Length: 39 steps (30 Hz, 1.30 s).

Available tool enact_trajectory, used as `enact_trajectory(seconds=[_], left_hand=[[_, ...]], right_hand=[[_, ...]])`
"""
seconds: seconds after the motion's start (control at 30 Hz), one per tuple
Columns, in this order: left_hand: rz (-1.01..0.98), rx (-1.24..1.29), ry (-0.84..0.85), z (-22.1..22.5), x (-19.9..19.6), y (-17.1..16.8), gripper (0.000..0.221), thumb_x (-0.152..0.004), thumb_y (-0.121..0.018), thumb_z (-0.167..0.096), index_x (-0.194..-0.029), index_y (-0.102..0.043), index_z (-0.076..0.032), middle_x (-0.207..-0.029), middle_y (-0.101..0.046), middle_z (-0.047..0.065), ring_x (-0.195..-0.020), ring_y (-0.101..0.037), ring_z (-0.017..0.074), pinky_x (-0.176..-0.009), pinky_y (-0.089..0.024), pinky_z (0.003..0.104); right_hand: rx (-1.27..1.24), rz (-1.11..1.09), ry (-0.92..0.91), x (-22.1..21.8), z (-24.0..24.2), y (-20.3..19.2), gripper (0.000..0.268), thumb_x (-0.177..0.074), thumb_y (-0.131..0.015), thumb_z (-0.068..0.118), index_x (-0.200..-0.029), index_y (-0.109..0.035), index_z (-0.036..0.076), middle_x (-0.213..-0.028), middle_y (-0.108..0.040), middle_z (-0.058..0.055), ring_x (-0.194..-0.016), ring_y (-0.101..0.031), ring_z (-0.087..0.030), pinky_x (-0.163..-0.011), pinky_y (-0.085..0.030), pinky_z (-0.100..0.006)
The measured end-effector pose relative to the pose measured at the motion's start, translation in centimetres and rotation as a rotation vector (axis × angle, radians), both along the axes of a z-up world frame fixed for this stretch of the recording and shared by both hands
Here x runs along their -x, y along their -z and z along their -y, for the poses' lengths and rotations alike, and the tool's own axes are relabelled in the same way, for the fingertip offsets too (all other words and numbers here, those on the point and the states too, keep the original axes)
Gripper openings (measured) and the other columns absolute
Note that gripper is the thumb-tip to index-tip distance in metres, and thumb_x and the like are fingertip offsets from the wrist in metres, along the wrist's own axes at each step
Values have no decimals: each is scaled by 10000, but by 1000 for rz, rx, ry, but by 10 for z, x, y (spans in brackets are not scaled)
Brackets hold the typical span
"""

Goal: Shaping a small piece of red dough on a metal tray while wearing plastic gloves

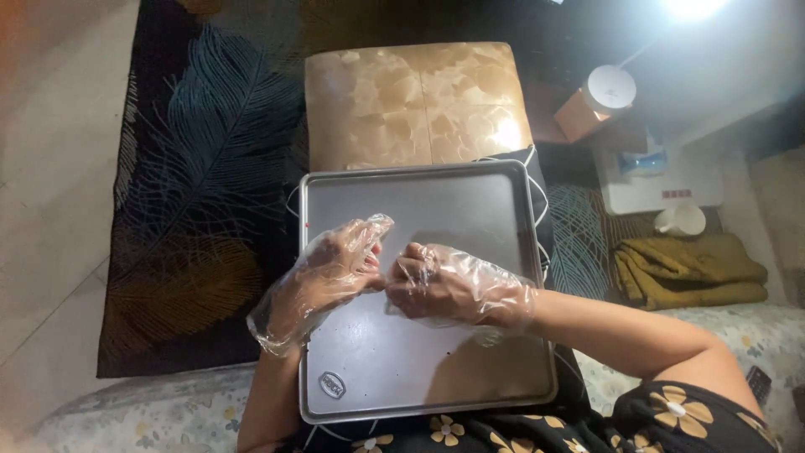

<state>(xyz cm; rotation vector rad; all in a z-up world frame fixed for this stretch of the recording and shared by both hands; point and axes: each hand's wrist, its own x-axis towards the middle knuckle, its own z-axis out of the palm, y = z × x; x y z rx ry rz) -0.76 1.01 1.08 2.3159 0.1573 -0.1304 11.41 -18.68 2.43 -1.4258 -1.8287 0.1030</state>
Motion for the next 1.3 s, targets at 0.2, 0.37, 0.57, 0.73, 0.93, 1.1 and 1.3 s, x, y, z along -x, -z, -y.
enact_trajectory(seconds=[0.2,0.37,0.57,0.73,0.93,1.1,1.3], left_hand=[[61,-131,59,6,1,-25,557,-758,-897,-424,-1109,-637,-78,-909,-672,163,-843,-690,328,-790,-581,448],[1,-25,1,8,-1,-25,578,-711,-889,-533,-1088,-647,-168,-904,-695,66,-836,-715,245,-767,-589,369],[-11,-201,31,12,-1,-27,552,-757,-885,-463,-1118,-623,-137,-909,-675,90,-852,-706,262,-805,-573,404],[-23,-59,-28,14,-1,-44,491,-776,-883,-391,-1103,-663,-99,-944,-681,156,-871,-685,299,-816,-564,406],[-25,-162,10,16,0,-50,504,-790,-871,-433,-1104,-644,-112,-945,-701,149,-869,-696,313,-823,-564,432],[-101,-55,-51,15,5,-43,608,-744,-851,-586,-1137,-640,-173,-1001,-710,112,-918,-697,288,-869,-563,402],[-81,702,-370,9,17,-27,655,-597,-909,-326,-1173,-706,-90,-960,-707,17,-783,-662,98,-687,-542,206]], right_hand=[[-49,-101,74,-5,-1,1,114,-874,-784,200,-895,-715,112,-835,-658,-94,-784,-664,-269,-643,-541,-413],[0,-427,28,-5,3,-36,140,-951,-649,213,-1010,-692,94,-923,-655,-84,-877,-644,-250,-783,-542,-382],[12,-86,66,-14,19,-3,64,-940,-650,125,-884,-635,100,-864,-597,-70,-845,-651,-265,-678,-526,-380],[45,189,204,4,18,9,83,-919,-633,181,-889,-608,107,-866,-551,-90,-813,-597,-303,-613,-503,-419],[137,203,372,14,20,52,149,-930,-645,247,-929,-603,104,-875,-507,-133,-803,-572,-360,-573,-470,-480],[237,166,260,-13,11,49,254,-797,-772,377,-874,-610,197,-844,-531,-59,-776,-601,-287,-611,-518,-434],[294,-279,10,-2,30,-64,434,-1075,-415,358,-1398,-521,89,-1297,-592,-273,-1193,-587,-498,-874,-502,-619]])
